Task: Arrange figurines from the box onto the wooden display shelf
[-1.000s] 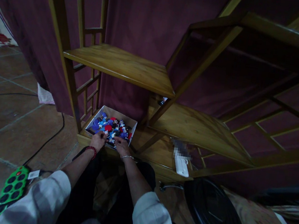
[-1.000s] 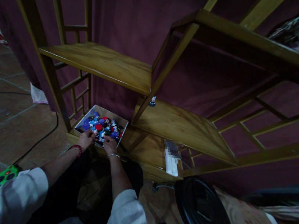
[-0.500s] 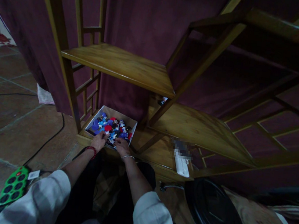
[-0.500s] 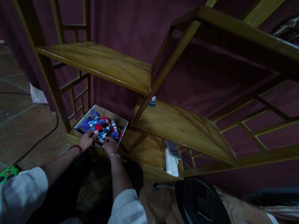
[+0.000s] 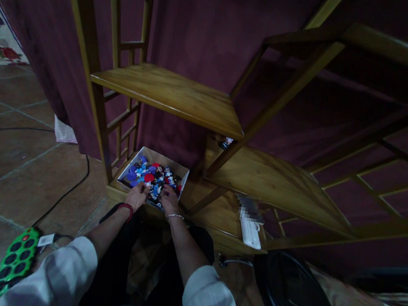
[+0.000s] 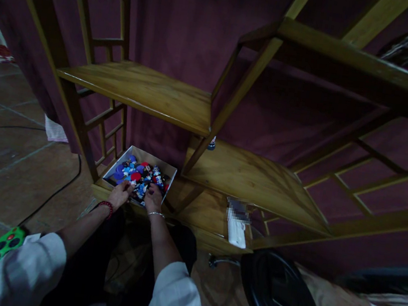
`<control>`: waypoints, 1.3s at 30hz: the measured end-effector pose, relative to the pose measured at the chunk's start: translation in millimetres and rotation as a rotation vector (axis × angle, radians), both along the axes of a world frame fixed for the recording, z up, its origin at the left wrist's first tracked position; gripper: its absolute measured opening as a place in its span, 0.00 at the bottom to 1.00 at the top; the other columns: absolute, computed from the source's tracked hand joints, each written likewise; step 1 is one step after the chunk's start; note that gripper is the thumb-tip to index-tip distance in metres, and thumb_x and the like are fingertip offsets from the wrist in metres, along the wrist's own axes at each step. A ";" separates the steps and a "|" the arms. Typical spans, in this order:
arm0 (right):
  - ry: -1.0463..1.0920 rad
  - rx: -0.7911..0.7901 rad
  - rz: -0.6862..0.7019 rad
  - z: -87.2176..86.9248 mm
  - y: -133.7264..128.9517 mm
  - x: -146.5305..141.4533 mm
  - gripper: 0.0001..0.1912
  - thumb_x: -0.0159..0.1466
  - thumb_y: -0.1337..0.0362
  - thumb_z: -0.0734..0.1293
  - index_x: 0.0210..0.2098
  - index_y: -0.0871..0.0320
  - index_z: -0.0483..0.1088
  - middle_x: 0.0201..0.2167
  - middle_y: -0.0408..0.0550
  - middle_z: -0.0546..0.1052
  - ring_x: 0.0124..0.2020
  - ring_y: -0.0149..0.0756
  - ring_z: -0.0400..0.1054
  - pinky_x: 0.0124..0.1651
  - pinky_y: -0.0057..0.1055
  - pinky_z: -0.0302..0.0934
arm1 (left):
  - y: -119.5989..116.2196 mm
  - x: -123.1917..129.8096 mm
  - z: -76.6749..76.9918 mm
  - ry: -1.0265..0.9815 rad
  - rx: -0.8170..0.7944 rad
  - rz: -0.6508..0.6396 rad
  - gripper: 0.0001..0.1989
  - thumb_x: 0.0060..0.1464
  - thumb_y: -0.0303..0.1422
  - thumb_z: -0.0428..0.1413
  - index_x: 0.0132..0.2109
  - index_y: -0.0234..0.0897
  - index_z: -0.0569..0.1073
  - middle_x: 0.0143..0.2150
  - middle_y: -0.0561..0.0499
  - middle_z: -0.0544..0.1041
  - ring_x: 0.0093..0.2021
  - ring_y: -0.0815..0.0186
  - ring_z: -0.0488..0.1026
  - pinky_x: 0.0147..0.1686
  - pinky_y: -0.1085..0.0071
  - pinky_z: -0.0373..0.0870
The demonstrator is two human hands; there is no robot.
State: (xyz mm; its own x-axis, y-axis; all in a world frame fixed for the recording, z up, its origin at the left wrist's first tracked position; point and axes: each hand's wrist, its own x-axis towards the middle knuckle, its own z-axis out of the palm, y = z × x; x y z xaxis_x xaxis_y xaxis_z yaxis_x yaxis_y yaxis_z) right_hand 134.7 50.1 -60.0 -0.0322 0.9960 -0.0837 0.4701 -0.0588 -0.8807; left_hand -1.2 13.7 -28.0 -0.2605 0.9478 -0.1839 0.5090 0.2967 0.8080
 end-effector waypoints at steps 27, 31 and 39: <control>-0.472 -0.030 0.191 46.2 16.2 -29.8 0.27 0.56 0.68 0.59 0.55 0.48 0.58 0.56 0.40 0.62 0.59 0.41 0.49 0.58 0.40 0.47 | 3.7 1.1 -2.3 0.118 -0.020 -0.035 0.10 0.54 0.39 0.46 0.36 0.39 0.67 0.33 0.49 0.74 0.37 0.65 0.71 0.35 0.73 0.63; -0.375 0.069 0.266 44.1 17.2 -32.4 0.28 0.54 0.74 0.57 0.54 0.53 0.61 0.55 0.43 0.64 0.58 0.35 0.52 0.60 0.33 0.44 | 2.6 0.7 -0.7 0.104 -0.019 -0.027 0.11 0.54 0.38 0.45 0.38 0.38 0.67 0.34 0.47 0.75 0.38 0.63 0.72 0.36 0.72 0.63; -0.214 0.157 0.291 37.0 15.1 -32.3 0.28 0.51 0.78 0.57 0.50 0.55 0.64 0.54 0.43 0.65 0.55 0.31 0.57 0.59 0.29 0.48 | 1.8 1.3 5.3 0.119 -0.022 0.009 0.12 0.55 0.38 0.46 0.41 0.37 0.67 0.37 0.45 0.75 0.39 0.62 0.72 0.36 0.71 0.64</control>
